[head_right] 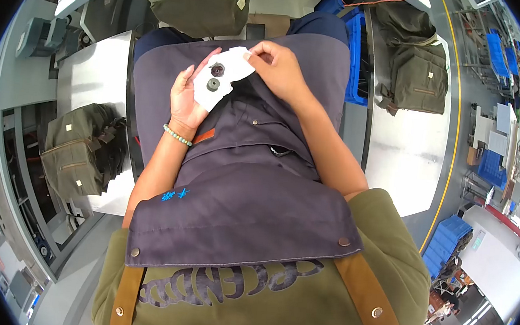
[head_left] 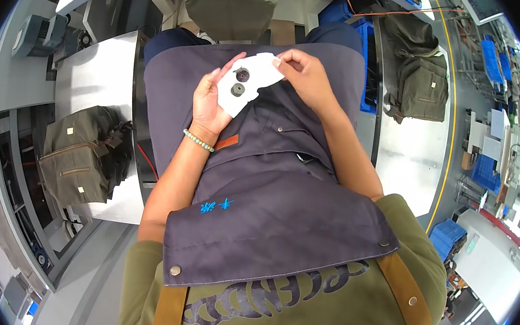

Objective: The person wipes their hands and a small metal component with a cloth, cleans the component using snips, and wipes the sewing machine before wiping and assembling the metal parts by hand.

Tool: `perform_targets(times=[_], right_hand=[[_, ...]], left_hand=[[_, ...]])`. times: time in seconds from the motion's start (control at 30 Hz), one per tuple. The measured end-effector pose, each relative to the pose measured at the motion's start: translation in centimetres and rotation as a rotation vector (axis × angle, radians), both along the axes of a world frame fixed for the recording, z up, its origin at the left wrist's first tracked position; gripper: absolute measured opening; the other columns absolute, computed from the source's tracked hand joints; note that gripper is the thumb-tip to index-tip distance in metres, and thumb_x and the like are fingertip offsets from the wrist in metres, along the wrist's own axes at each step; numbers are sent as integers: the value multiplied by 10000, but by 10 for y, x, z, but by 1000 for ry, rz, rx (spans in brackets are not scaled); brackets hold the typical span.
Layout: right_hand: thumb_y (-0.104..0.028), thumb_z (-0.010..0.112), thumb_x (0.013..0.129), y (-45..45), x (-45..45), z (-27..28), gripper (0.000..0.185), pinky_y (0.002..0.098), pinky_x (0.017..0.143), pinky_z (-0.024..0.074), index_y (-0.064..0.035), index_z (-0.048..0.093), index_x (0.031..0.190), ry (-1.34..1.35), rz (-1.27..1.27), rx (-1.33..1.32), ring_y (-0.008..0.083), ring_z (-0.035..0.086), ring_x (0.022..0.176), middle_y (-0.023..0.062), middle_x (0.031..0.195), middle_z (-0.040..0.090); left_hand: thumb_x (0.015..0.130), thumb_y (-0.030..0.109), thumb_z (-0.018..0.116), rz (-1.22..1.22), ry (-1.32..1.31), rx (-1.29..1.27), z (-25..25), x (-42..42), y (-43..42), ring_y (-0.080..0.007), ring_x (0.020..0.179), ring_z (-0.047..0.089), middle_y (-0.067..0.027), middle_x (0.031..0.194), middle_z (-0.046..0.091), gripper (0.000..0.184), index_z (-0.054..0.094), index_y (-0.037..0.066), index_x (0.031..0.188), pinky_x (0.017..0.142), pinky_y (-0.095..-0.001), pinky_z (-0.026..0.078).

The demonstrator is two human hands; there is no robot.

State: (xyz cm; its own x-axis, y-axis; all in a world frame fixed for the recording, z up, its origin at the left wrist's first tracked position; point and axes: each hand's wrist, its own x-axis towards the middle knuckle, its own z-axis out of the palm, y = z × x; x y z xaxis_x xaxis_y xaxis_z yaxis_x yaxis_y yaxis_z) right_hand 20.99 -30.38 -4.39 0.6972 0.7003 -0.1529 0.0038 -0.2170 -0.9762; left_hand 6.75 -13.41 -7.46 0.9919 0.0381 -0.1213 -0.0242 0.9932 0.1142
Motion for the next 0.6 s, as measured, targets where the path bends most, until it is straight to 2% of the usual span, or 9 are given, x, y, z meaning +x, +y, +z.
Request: perform_targets(times=[0.07, 0.1, 0.2, 0.27, 0.3, 0.37, 0.4, 0.47, 0.6], right_hand=[[-144, 681, 967, 6, -18, 4, 148, 208, 737, 475, 0, 666, 940, 51, -19, 49, 48, 592, 803, -10, 906, 664], [-120, 681, 959, 10, -27, -11, 138, 210, 695, 473, 16, 660, 947, -59, -6, 17, 51, 593, 788, -1, 918, 655], [-79, 696, 894, 25, -64, 0, 108, 267, 683, 511, 4, 670, 959, -334, 134, 25, 135, 638, 749, 63, 944, 648], [-68, 715, 834, 33, -73, -7, 138, 322, 700, 534, -23, 697, 963, -460, 148, -52, 226, 655, 775, 109, 958, 638], [-68, 715, 834, 35, -69, -11, 138, 322, 700, 534, -23, 697, 963, -464, 147, -54, 226, 655, 775, 109, 958, 638], [-82, 740, 826, 37, -64, -16, 155, 317, 690, 527, -23, 707, 966, -658, 133, -44, 207, 646, 796, 94, 965, 637], [-82, 740, 826, 38, -63, -17, 155, 317, 690, 527, -23, 707, 966, -660, 135, -44, 207, 646, 796, 94, 965, 637], [-98, 768, 806, 39, -65, -18, 190, 319, 683, 523, -26, 715, 974, -465, 109, -71, 203, 631, 781, 86, 980, 638], [-107, 789, 787, 43, -73, -14, 236, 316, 678, 521, -30, 722, 1000, -411, -29, 9, 202, 618, 765, 79, 982, 643]], left_hand=[[1029, 384, 431, 49, 161, 68, -7, 3, -1, -303, 1313, 524, -177, 1423, 535, 608, 382, -15, 1485, 1125, -424, 405], [1029, 384, 431, 51, 163, 68, -8, 4, -4, -303, 1313, 524, -177, 1423, 535, 608, 382, -15, 1485, 1125, -424, 405], [1059, 495, 370, 20, 189, 254, -15, 5, -10, -314, 1301, 533, -185, 1417, 545, 606, 458, 16, 1420, 1097, -430, 428], [1065, 461, 387, -21, 190, 227, -10, 4, -16, -294, 1262, 552, -184, 1409, 549, 562, 466, 28, 1413, 1081, -413, 437], [1068, 436, 403, -32, 190, 206, -13, 4, -17, -291, 1258, 551, -182, 1409, 548, 538, 467, 27, 1412, 1075, -408, 440], [1067, 390, 431, 9, 213, 262, -19, 5, -19, -294, 1268, 542, -177, 1418, 540, 505, 456, 31, 1422, 1072, -405, 441], [1067, 345, 459, 50, 240, 317, -20, 5, -19, -298, 1278, 534, -172, 1427, 532, 479, 445, 35, 1431, 1070, -402, 441], [1062, 296, 478, 91, 251, 306, -21, 3, -19, -303, 1308, 511, -169, 1450, 506, 462, 429, 41, 1444, 1070, -398, 440], [1050, 205, 496, 224, 235, 196, -13, 2, -16, -302, 1361, 459, -162, 1496, 445, 464, 389, 60, 1478, 1098, -406, 420]])
